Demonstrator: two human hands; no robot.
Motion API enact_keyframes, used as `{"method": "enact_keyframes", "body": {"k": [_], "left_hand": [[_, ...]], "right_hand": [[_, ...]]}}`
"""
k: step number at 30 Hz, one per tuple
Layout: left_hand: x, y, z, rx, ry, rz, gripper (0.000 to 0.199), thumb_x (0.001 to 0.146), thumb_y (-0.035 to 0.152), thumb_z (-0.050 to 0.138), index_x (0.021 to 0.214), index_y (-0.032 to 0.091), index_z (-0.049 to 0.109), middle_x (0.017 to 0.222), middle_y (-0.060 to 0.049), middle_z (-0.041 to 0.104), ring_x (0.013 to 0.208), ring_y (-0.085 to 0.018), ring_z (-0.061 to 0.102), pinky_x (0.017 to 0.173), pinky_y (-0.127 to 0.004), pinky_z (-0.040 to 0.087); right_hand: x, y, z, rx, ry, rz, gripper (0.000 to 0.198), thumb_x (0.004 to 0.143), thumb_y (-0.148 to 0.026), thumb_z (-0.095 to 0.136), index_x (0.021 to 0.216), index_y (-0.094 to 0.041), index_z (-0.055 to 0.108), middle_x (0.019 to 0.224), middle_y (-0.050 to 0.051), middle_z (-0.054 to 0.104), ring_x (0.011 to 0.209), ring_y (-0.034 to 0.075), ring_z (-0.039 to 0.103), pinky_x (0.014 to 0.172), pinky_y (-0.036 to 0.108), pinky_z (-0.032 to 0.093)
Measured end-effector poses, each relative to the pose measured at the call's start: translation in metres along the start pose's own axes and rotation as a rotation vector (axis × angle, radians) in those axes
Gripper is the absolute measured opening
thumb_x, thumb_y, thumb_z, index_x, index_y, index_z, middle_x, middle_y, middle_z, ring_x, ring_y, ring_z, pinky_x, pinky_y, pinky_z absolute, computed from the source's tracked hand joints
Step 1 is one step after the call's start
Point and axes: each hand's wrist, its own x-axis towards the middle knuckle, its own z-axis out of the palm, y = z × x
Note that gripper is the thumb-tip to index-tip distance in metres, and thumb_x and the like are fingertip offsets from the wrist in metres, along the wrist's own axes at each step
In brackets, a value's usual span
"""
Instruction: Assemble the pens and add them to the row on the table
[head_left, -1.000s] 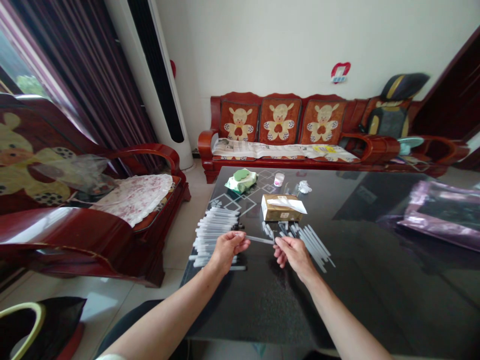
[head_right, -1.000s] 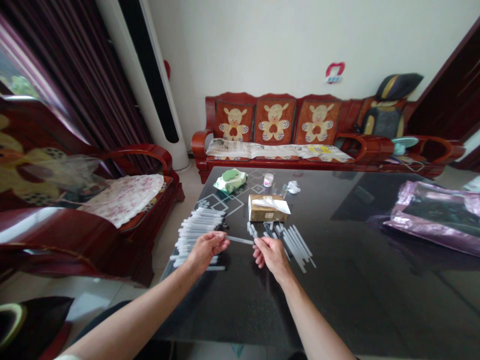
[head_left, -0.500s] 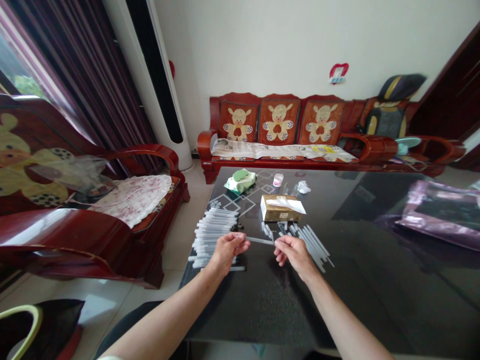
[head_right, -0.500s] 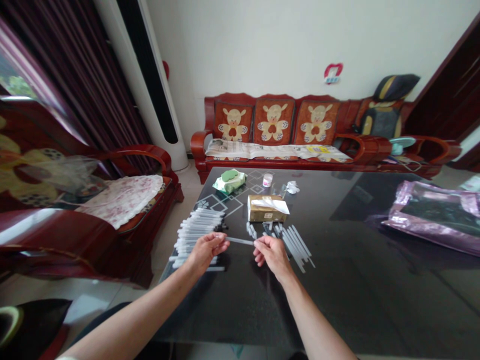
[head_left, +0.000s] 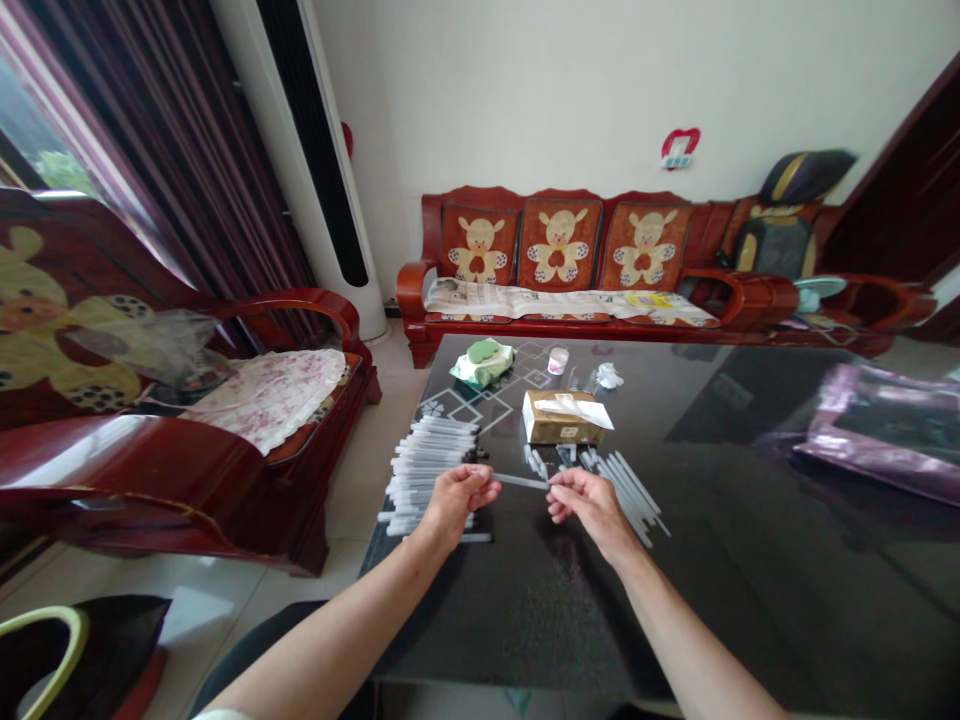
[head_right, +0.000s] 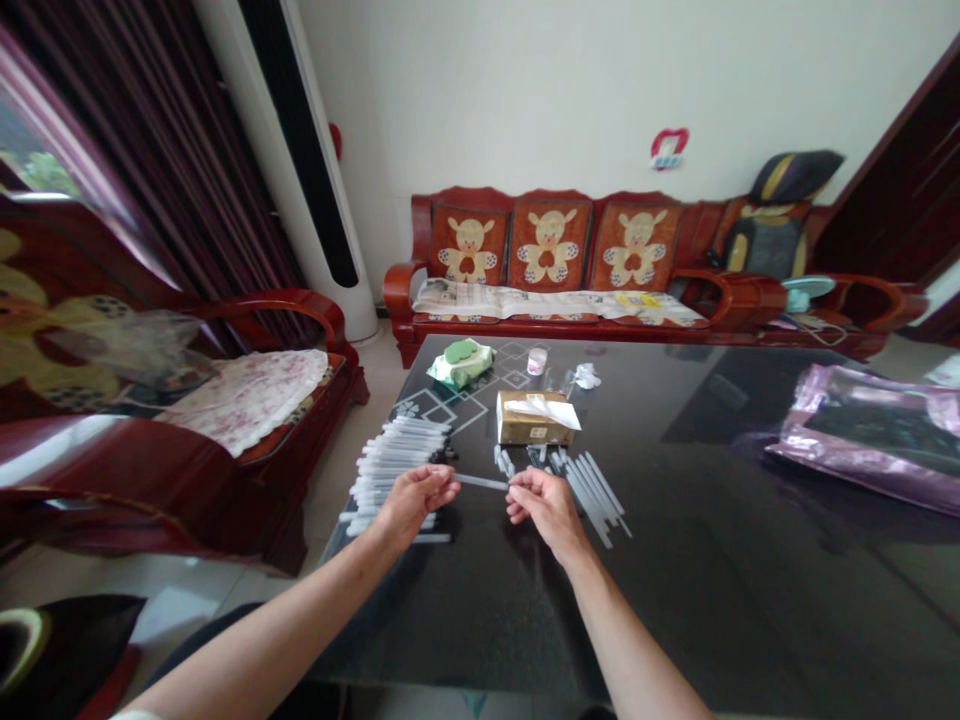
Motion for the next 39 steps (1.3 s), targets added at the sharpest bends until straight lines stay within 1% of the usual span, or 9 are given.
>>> {"method": "enact_keyframes", "body": {"k": [4,6,12,15,18,24,30,36,39], "left_hand": [[-0.0002,-0.0004,-0.0009,-0.006,-0.026,-0.002,0.01,0.072,0.012,0.071,0.078,0.006,0.067,0.069,-0.007,0.066,0.064,-0.014,0.067,0.062,-0.022,0.057],[0.0003,0.0001,-0.0018,-0.005,-0.025,-0.001,0.01,0.072,0.012,0.07,0.079,0.006,0.067,0.07,-0.006,0.066,0.064,-0.014,0.067,0.062,-0.022,0.057],[0.0011,0.0013,-0.0028,0.005,-0.013,0.007,0.01,0.072,0.013,0.071,0.079,0.006,0.067,0.069,-0.007,0.066,0.065,-0.014,0.067,0.062,-0.021,0.057],[0.0003,0.0011,-0.0016,0.003,-0.024,0.003,0.01,0.072,0.013,0.071,0.079,0.006,0.067,0.069,-0.007,0.066,0.064,-0.014,0.067,0.062,-0.022,0.057],[0.0001,0.001,-0.0011,0.002,-0.027,-0.001,0.011,0.072,0.013,0.071,0.079,0.006,0.067,0.069,-0.007,0.066,0.063,-0.014,0.067,0.06,-0.021,0.057],[0.0018,-0.0001,-0.0025,0.013,-0.005,0.004,0.01,0.073,0.012,0.07,0.08,0.006,0.067,0.068,-0.007,0.066,0.064,-0.014,0.067,0.061,-0.021,0.057],[0.0005,0.0018,-0.0001,0.019,-0.022,0.004,0.011,0.073,0.013,0.07,0.08,0.005,0.067,0.068,-0.007,0.067,0.064,-0.014,0.067,0.062,-0.022,0.057],[0.0003,0.0027,-0.0002,0.027,-0.013,0.008,0.015,0.071,0.015,0.072,0.08,0.005,0.066,0.068,-0.007,0.067,0.063,-0.014,0.067,0.062,-0.022,0.056],[-0.0006,0.0006,-0.0002,0.038,-0.043,0.02,0.017,0.07,0.017,0.073,0.081,0.005,0.066,0.069,-0.008,0.067,0.064,-0.015,0.067,0.062,-0.022,0.056]], "right_hand": [[-0.001,0.0012,0.0012,-0.055,0.014,0.056,0.038,0.077,-0.05,0.06,0.076,-0.012,0.061,0.058,0.004,0.063,0.043,0.013,0.058,0.036,0.022,0.045],[-0.0019,0.0,0.002,-0.051,0.02,0.085,0.042,0.079,-0.053,0.056,0.075,-0.012,0.061,0.057,0.004,0.062,0.042,0.013,0.057,0.034,0.021,0.043],[-0.0023,-0.0033,0.0013,-0.013,-0.012,0.022,0.035,0.074,-0.043,0.066,0.089,-0.012,0.062,0.067,0.005,0.066,0.053,0.015,0.062,0.045,0.025,0.051],[-0.0024,-0.0024,0.0012,-0.034,-0.023,0.035,0.033,0.076,-0.044,0.064,0.081,-0.011,0.061,0.063,0.004,0.065,0.049,0.014,0.06,0.041,0.023,0.048],[-0.0028,-0.0017,0.0014,-0.048,-0.006,0.071,0.04,0.081,-0.05,0.055,0.076,-0.011,0.061,0.058,0.004,0.062,0.043,0.013,0.057,0.034,0.021,0.043],[-0.0013,-0.001,-0.0007,-0.006,-0.015,0.028,0.033,0.075,-0.043,0.066,0.086,-0.012,0.062,0.065,0.004,0.065,0.05,0.014,0.061,0.044,0.025,0.051],[-0.001,0.0015,0.0,-0.039,-0.009,0.071,0.037,0.08,-0.048,0.058,0.077,-0.011,0.06,0.06,0.004,0.063,0.045,0.013,0.058,0.035,0.021,0.044],[-0.0004,0.0013,-0.0007,-0.022,-0.013,0.026,0.033,0.076,-0.043,0.065,0.086,-0.011,0.062,0.066,0.004,0.065,0.051,0.014,0.061,0.044,0.025,0.051],[-0.0004,0.0031,-0.0015,-0.036,-0.013,0.033,0.032,0.077,-0.044,0.063,0.081,-0.012,0.061,0.063,0.004,0.064,0.048,0.013,0.059,0.041,0.023,0.049]]}}
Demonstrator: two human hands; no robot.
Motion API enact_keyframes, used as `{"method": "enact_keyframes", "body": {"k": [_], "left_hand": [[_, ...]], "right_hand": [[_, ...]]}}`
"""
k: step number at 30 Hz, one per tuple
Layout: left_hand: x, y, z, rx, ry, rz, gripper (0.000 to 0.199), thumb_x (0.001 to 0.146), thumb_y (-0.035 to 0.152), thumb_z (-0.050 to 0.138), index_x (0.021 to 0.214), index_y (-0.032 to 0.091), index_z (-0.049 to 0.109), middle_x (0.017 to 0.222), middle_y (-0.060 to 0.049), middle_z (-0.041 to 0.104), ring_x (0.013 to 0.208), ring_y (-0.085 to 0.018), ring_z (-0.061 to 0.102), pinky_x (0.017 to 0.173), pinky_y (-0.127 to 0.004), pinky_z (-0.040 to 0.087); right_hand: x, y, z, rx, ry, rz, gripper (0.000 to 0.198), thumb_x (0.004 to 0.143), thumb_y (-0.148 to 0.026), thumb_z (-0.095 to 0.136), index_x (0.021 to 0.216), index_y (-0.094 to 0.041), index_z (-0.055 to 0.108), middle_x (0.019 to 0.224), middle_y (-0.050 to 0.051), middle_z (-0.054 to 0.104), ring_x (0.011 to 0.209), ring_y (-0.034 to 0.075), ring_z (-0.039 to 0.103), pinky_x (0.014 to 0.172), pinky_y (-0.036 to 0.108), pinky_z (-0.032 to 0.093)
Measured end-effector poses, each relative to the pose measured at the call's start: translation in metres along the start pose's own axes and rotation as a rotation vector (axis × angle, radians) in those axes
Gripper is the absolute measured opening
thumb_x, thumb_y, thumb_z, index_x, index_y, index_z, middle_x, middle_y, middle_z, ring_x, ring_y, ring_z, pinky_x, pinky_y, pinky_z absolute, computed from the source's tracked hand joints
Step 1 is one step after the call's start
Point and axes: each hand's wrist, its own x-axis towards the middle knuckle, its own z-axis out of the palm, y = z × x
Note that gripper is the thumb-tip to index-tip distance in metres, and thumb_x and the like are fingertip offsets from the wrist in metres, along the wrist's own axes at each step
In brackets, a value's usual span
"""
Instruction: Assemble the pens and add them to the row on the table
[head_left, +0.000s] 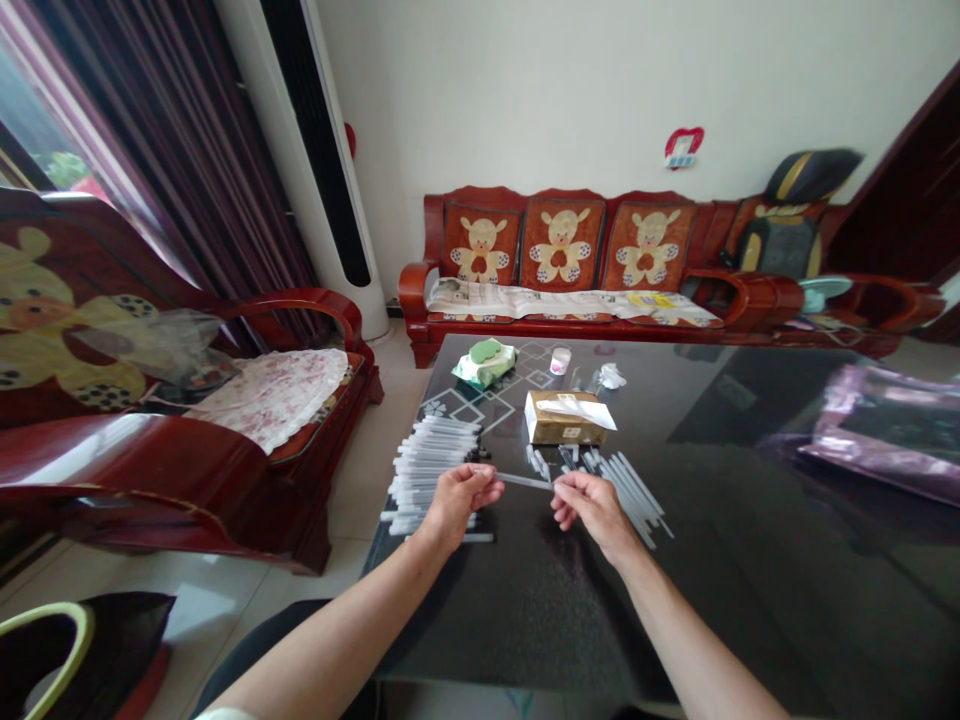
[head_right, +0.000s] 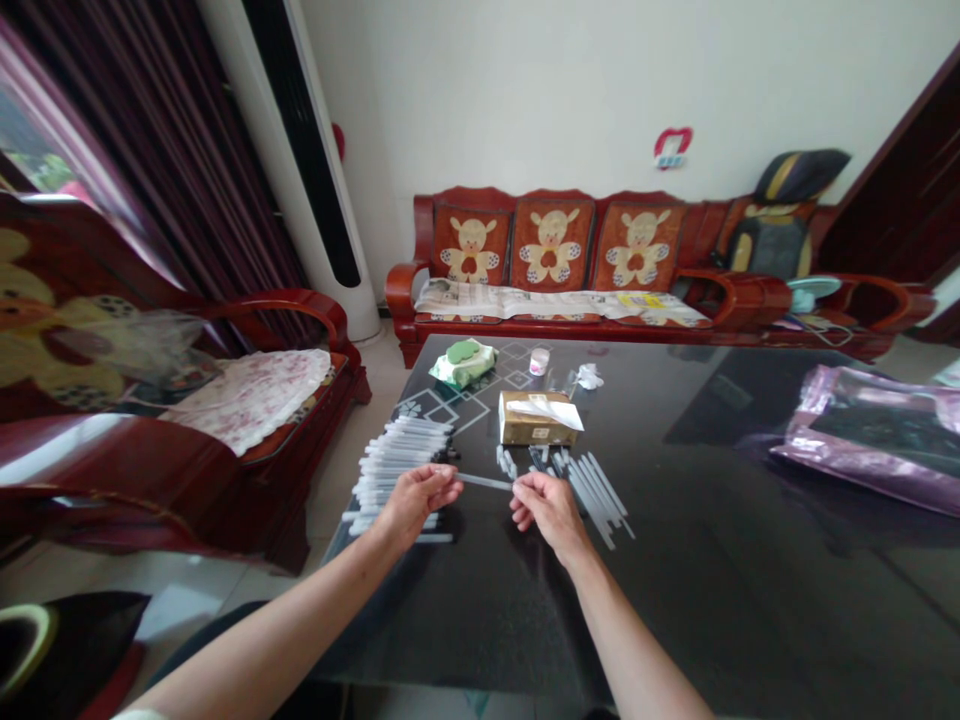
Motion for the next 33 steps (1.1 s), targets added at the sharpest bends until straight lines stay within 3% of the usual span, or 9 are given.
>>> {"method": "enact_keyframes", "body": {"k": [5,13,19,33], "left_hand": [[-0.002,0.0,0.001,0.017,-0.035,0.03,0.024,0.067,0.023,0.076,0.082,0.006,0.067,0.07,-0.007,0.068,0.064,-0.014,0.066,0.063,-0.023,0.056],[0.0,0.0,0.0,0.021,-0.003,0.026,0.026,0.066,0.024,0.077,0.082,0.006,0.067,0.069,-0.009,0.069,0.063,-0.015,0.066,0.063,-0.023,0.055],[-0.001,0.0,0.0,0.036,-0.034,0.035,0.026,0.066,0.026,0.077,0.081,0.007,0.067,0.069,-0.008,0.068,0.065,-0.015,0.067,0.063,-0.022,0.054],[-0.002,0.003,0.0,0.058,-0.055,0.028,0.027,0.068,0.027,0.075,0.082,0.007,0.066,0.07,-0.01,0.069,0.063,-0.014,0.066,0.063,-0.022,0.054]], "right_hand": [[-0.001,0.001,0.001,-0.029,0.007,0.051,0.039,0.081,-0.05,0.055,0.074,-0.012,0.059,0.054,0.002,0.059,0.039,0.011,0.053,0.031,0.019,0.04],[-0.001,-0.003,0.002,0.004,-0.019,0.011,0.031,0.076,-0.043,0.064,0.083,-0.012,0.061,0.064,0.004,0.064,0.05,0.014,0.061,0.044,0.025,0.051],[-0.003,-0.005,0.002,-0.023,-0.024,0.036,0.034,0.079,-0.046,0.059,0.075,-0.013,0.06,0.056,0.001,0.06,0.043,0.011,0.055,0.034,0.019,0.041],[-0.009,-0.012,0.006,-0.001,-0.098,0.124,0.041,0.081,-0.054,0.051,0.068,-0.016,0.053,0.047,-0.004,0.051,0.033,0.006,0.041,0.029,0.015,0.028]]}}
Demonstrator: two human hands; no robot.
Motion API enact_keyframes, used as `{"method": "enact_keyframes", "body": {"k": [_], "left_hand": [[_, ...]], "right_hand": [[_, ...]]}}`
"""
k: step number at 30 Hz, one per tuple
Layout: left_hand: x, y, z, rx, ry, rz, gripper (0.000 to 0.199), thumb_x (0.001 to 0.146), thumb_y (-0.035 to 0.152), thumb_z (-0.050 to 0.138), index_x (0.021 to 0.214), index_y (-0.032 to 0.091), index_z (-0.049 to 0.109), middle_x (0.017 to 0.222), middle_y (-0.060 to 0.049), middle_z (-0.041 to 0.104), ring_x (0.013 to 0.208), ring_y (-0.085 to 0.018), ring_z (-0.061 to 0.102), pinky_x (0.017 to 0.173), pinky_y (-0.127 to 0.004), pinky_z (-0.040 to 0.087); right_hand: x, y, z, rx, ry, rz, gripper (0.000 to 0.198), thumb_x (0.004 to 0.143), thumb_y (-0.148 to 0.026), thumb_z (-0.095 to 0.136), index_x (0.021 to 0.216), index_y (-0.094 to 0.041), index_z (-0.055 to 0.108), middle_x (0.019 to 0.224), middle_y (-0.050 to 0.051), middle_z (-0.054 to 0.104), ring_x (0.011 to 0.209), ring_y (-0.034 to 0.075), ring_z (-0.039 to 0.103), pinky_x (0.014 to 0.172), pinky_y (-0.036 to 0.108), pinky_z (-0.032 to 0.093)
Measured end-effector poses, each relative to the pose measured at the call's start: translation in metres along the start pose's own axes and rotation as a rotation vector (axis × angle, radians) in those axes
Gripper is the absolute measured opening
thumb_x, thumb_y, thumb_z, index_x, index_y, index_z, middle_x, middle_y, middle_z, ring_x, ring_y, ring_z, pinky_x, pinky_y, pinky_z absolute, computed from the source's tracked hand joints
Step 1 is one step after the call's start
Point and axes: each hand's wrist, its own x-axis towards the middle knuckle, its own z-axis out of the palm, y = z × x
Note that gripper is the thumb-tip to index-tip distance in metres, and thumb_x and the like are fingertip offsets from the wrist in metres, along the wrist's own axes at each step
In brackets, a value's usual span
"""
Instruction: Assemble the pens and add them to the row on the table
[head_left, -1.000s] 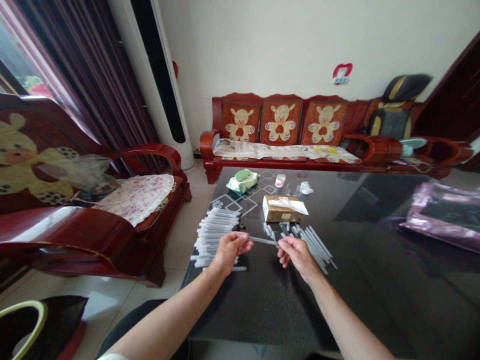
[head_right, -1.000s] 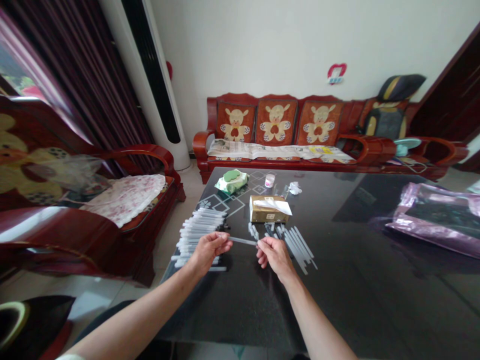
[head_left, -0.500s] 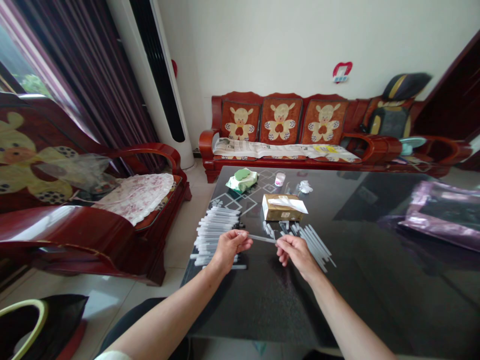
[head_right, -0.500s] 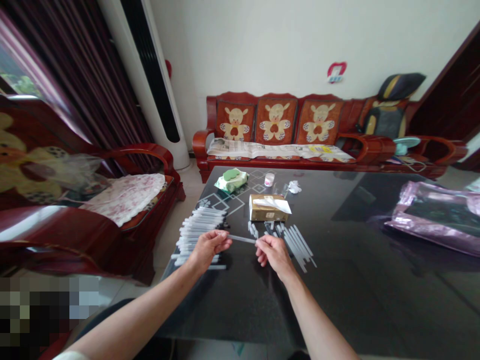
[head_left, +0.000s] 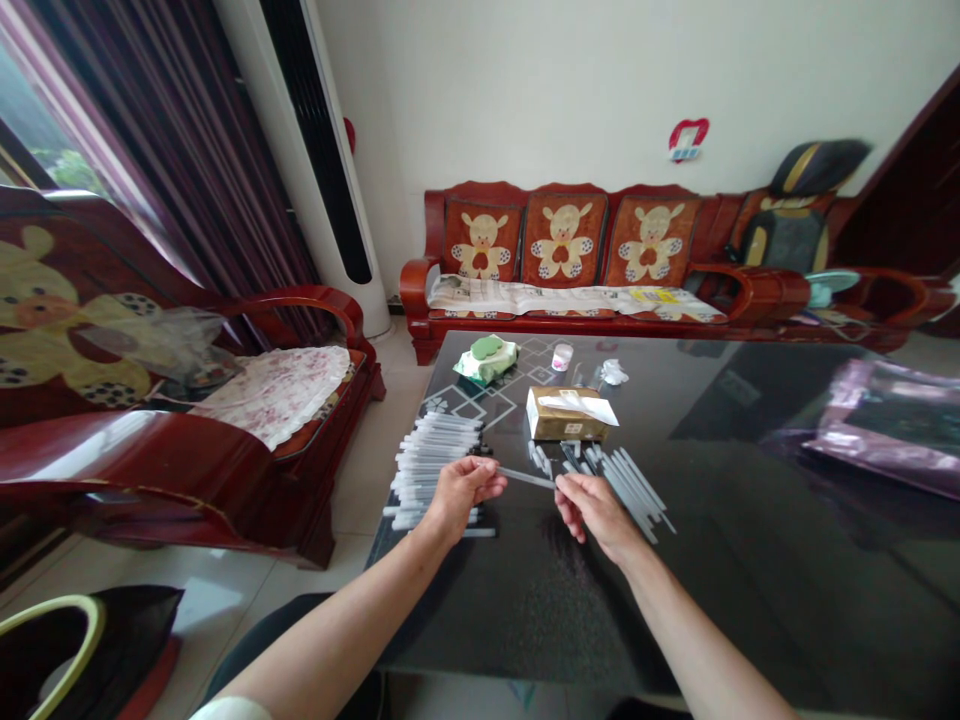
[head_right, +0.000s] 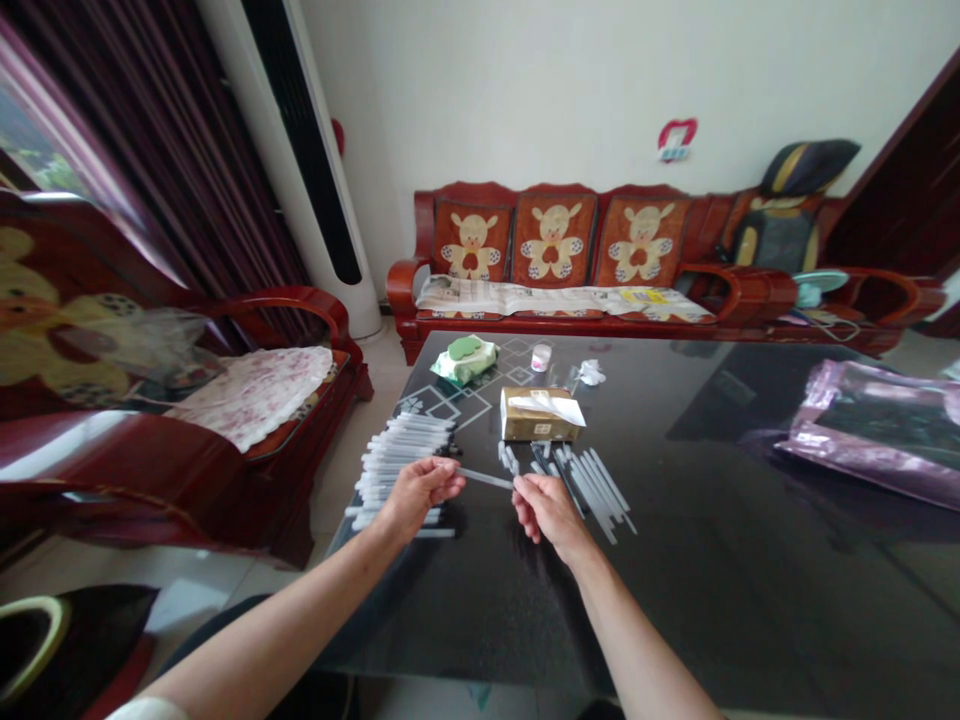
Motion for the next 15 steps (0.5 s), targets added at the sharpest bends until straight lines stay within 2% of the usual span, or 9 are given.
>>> {"method": "enact_keyframes", "body": {"k": [7,12,15], "left_hand": [[0.001,0.0,0.0,0.014,-0.006,0.024,0.029,0.07,0.029,0.074,0.085,0.007,0.066,0.07,-0.009,0.069,0.064,-0.014,0.066,0.064,-0.022,0.054],[0.002,0.003,0.0,0.046,0.03,0.018,0.031,0.071,0.034,0.072,0.088,0.008,0.065,0.071,-0.009,0.069,0.064,-0.015,0.067,0.062,-0.024,0.055],[0.001,0.003,0.0,0.084,0.009,0.01,0.033,0.071,0.036,0.071,0.091,0.011,0.064,0.08,-0.01,0.069,0.066,-0.016,0.067,0.059,-0.025,0.054]], "right_hand": [[-0.001,0.007,0.004,0.129,-0.052,0.047,0.041,0.081,-0.054,0.051,0.068,-0.016,0.051,0.046,-0.006,0.047,0.031,0.005,0.037,0.028,0.016,0.024],[-0.005,0.014,0.021,0.169,-0.087,0.082,0.043,0.08,-0.056,0.05,0.071,-0.015,0.054,0.047,-0.004,0.05,0.033,0.007,0.042,0.029,0.017,0.028],[-0.008,0.017,0.034,0.169,-0.106,0.1,0.045,0.08,-0.058,0.048,0.071,-0.015,0.055,0.048,-0.003,0.052,0.033,0.008,0.044,0.03,0.018,0.031]]}}
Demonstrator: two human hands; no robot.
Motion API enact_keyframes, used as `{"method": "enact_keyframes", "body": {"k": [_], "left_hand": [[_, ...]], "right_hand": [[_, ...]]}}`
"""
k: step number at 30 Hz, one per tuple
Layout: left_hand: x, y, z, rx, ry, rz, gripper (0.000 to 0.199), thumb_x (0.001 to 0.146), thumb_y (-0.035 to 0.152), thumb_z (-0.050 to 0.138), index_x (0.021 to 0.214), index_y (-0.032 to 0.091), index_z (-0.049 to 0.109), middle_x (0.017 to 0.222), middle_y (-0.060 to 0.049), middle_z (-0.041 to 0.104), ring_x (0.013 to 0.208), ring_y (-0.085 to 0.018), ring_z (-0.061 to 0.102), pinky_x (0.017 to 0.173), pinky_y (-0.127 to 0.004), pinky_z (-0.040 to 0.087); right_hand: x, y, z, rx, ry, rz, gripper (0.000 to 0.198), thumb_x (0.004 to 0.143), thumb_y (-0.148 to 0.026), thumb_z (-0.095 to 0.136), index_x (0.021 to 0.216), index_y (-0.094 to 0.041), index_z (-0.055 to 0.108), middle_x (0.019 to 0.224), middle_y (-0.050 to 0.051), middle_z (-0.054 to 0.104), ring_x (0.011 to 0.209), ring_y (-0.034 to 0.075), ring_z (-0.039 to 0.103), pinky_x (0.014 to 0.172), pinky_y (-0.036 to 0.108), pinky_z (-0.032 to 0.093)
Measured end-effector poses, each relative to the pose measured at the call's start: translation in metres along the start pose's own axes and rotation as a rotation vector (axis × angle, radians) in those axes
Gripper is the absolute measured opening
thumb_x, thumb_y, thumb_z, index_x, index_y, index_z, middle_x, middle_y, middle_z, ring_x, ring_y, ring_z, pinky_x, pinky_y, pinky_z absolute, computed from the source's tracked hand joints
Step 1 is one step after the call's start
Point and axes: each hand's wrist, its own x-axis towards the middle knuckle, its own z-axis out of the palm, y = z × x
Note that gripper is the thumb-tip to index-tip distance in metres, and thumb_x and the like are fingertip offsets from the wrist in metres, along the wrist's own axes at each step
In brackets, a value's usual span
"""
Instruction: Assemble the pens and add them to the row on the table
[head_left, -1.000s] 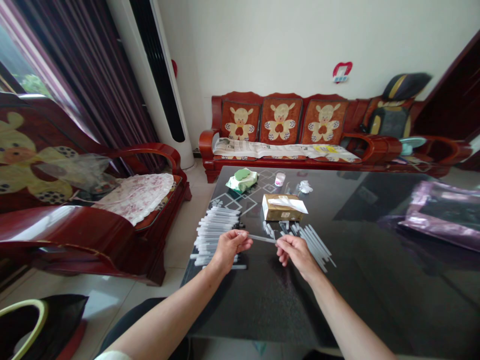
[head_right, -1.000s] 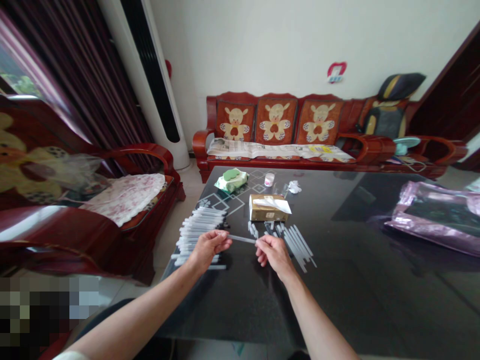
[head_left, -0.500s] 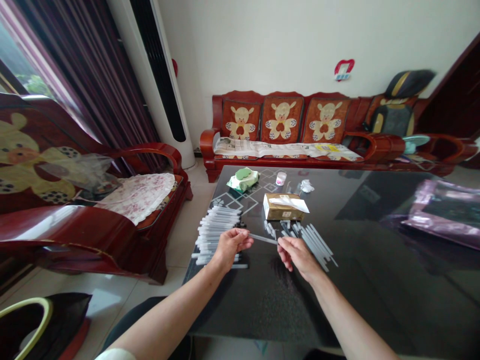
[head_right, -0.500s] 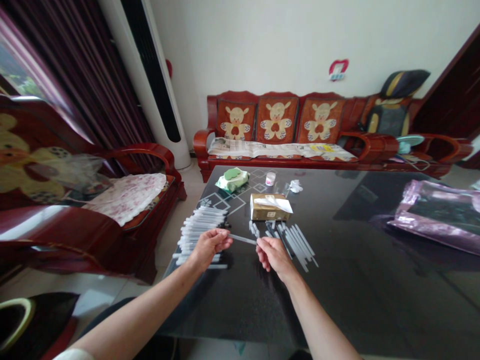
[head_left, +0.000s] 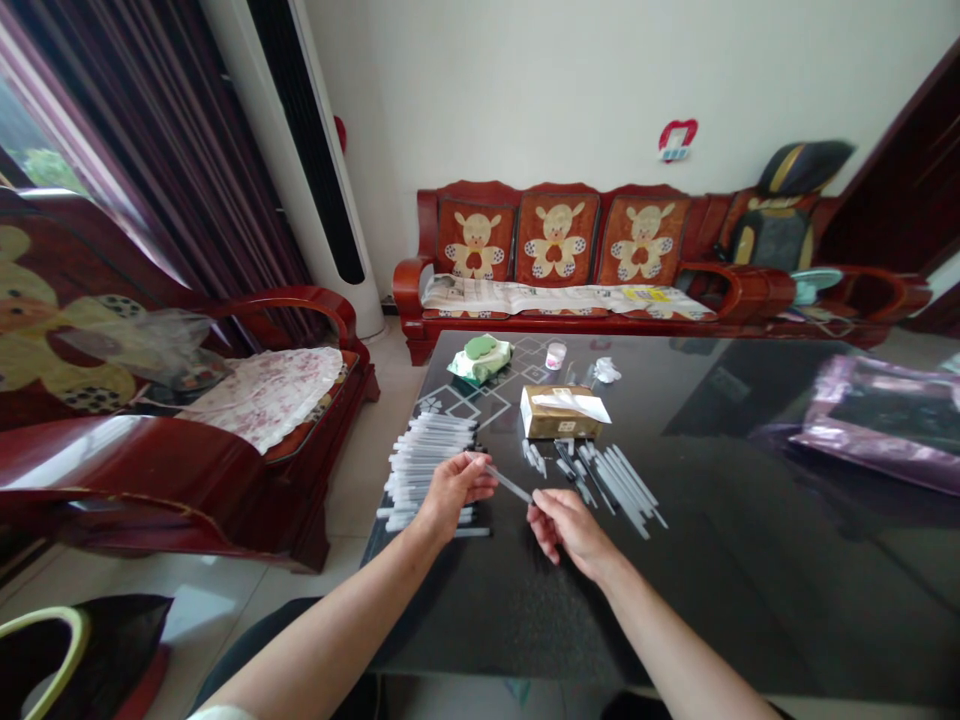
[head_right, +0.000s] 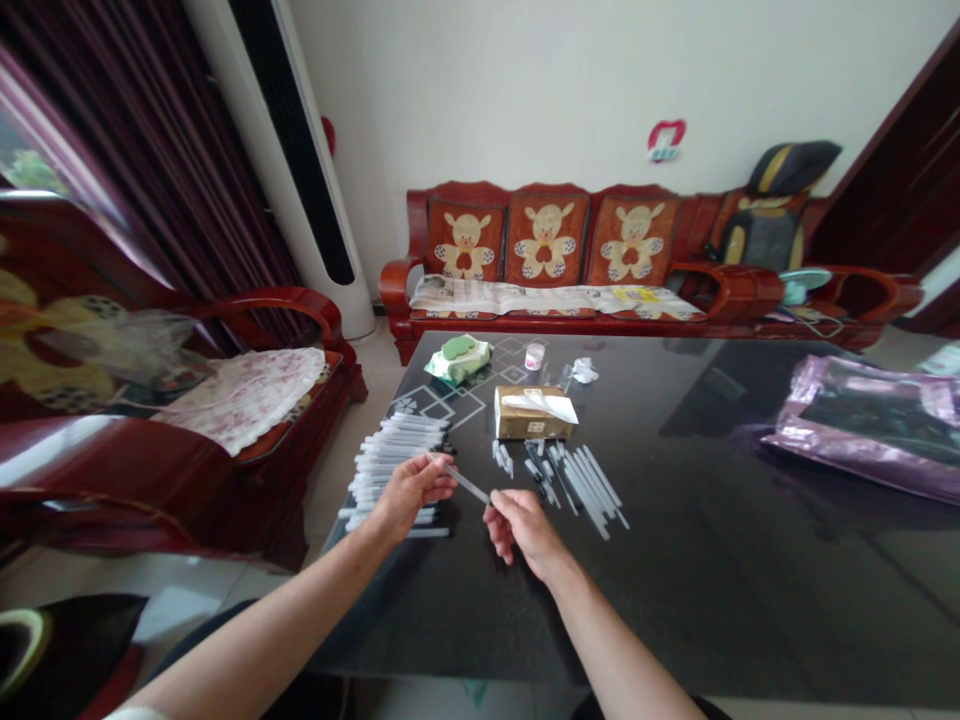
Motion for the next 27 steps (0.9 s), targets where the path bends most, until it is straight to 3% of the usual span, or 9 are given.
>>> {"method": "enact_keyframes", "body": {"k": [3,5,7,9,12,14,17,23,27], "left_hand": [[-0.001,-0.001,0.001,0.02,-0.014,-0.018,0.034,0.071,0.038,0.07,0.092,0.012,0.062,0.084,-0.01,0.069,0.065,-0.015,0.066,0.058,-0.025,0.054],[-0.002,0.0,0.002,0.022,-0.017,-0.026,0.033,0.072,0.038,0.069,0.092,0.013,0.062,0.079,-0.008,0.068,0.063,-0.015,0.065,0.058,-0.025,0.054],[-0.004,0.002,0.003,0.024,-0.038,-0.032,0.033,0.073,0.039,0.068,0.093,0.013,0.062,0.074,-0.005,0.066,0.062,-0.014,0.064,0.057,-0.025,0.053],[-0.006,0.003,0.004,0.031,-0.07,-0.052,0.033,0.074,0.04,0.067,0.094,0.014,0.063,0.071,-0.004,0.064,0.061,-0.014,0.064,0.055,-0.023,0.051],[-0.008,0.004,0.006,0.047,-0.122,-0.1,0.034,0.073,0.04,0.067,0.096,0.015,0.064,0.07,-0.002,0.061,0.057,-0.012,0.062,0.051,-0.021,0.048],[-0.01,0.003,0.008,0.05,-0.165,-0.121,0.036,0.073,0.04,0.068,0.097,0.014,0.065,0.069,-0.002,0.06,0.055,-0.011,0.06,0.051,-0.021,0.047],[-0.011,0.001,0.009,0.048,-0.211,-0.133,0.038,0.072,0.04,0.069,0.099,0.013,0.065,0.07,-0.003,0.061,0.054,-0.01,0.059,0.051,-0.021,0.046],[-0.011,0.0,0.006,0.028,-0.232,-0.146,0.039,0.07,0.04,0.071,0.098,0.014,0.064,0.072,-0.004,0.064,0.055,-0.011,0.06,0.054,-0.021,0.046],[-0.011,0.002,0.006,0.025,-0.24,-0.141,0.038,0.071,0.04,0.07,0.099,0.015,0.064,0.074,-0.005,0.065,0.057,-0.012,0.061,0.054,-0.021,0.046]], "right_hand": [[0.001,-0.002,-0.002,-0.146,-0.015,0.008,0.045,0.082,-0.058,0.044,0.073,-0.015,0.058,0.05,-0.001,0.056,0.034,0.009,0.047,0.03,0.019,0.03],[0.002,-0.01,-0.02,-0.386,0.032,-0.048,0.041,0.082,-0.053,0.045,0.071,-0.016,0.061,0.051,0.0,0.058,0.035,0.011,0.049,0.032,0.019,0.03],[0.001,-0.02,-0.051,-0.663,0.201,-0.199,0.033,0.079,-0.043,0.051,0.062,-0.018,0.062,0.051,0.0,0.059,0.038,0.01,0.049,0.04,0.021,0.035],[-0.003,-0.03,-0.086,-0.895,0.379,-0.263,0.023,0.077,-0.033,0.053,0.063,-0.02,0.065,0.051,0.001,0.06,0.043,0.013,0.053,0.045,0.023,0.036],[-0.011,-0.035,-0.125,-1.254,0.506,-0.221,0.014,0.071,-0.023,0.056,0.068,-0.023,0.07,0.067,0.005,0.068,0.064,0.02,0.062,0.054,0.026,0.038],[-0.015,-0.032,-0.134,-1.4,0.516,-0.138,0.016,0.069,-0.021,0.057,0.073,-0.026,0.072,0.075,0.005,0.07,0.072,0.022,0.064,0.056,0.027,0.037],[-0.017,-0.026,-0.131,-1.497,0.494,-0.064,0.019,0.068,-0.019,0.057,0.077,-0.027,0.071,0.079,0.006,0.069,0.076,0.023,0.064,0.058,0.028,0.037],[-0.011,-0.022,-0.124,-1.531,0.5,-0.068,0.014,0.067,-0.017,0.057,0.071,-0.025,0.068,0.077,0.007,0.068,0.073,0.024,0.063,0.056,0.028,0.035],[-0.007,-0.025,-0.124,-1.377,0.527,-0.142,0.01,0.07,-0.02,0.056,0.071,-0.021,0.066,0.071,0.007,0.067,0.068,0.022,0.063,0.056,0.029,0.039]]}}
